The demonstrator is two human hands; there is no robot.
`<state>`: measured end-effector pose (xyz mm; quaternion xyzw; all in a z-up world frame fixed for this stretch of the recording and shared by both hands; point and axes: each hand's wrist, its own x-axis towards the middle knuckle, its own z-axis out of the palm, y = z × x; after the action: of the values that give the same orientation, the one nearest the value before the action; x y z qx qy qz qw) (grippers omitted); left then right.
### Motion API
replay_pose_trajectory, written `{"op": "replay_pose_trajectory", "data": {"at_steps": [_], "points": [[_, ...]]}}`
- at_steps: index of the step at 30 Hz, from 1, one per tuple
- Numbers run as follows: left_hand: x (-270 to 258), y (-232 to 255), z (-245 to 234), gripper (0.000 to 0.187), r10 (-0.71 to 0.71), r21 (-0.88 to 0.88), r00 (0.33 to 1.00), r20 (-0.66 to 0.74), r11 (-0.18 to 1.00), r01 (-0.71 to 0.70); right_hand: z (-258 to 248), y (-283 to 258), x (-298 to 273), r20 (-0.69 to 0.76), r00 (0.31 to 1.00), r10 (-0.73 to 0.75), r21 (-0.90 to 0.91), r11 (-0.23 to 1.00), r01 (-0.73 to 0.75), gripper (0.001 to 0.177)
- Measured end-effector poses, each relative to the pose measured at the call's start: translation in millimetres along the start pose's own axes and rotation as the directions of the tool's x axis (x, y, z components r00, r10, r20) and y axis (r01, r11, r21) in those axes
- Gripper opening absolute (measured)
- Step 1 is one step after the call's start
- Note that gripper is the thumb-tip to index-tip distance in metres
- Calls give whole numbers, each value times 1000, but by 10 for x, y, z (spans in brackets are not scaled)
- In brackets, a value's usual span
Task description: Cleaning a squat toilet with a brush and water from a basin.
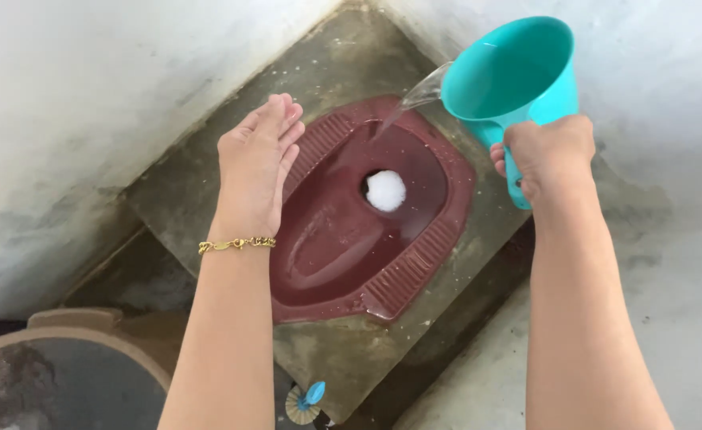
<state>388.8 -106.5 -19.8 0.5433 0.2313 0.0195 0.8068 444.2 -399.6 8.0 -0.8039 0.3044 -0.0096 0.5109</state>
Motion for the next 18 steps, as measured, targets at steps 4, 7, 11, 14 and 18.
{"op": "replay_pose_trajectory", "data": {"at_steps": [4,7,11,14,18], "points": [[52,-67,135,51,-18,-6,999,37,1000,18,-234,46,9,-106,994,12,-87,996,-22,6],[19,-69,151,51,15,-20,998,64,1000,-13,-385,155,67,-143,989,45,-116,991,-62,9],[-26,-37,161,52,-5,19,999,42,1000,5,-632,237,108,-221,970,101,-110,986,-127,9],[-62,-35,121,53,-7,23,999,42,1000,6,-770,321,49,-249,959,138,-191,964,-188,10],[-116,22,113,53,-16,52,1000,22,999,15,-899,451,-16,-281,950,136,-333,914,-230,6]]}}
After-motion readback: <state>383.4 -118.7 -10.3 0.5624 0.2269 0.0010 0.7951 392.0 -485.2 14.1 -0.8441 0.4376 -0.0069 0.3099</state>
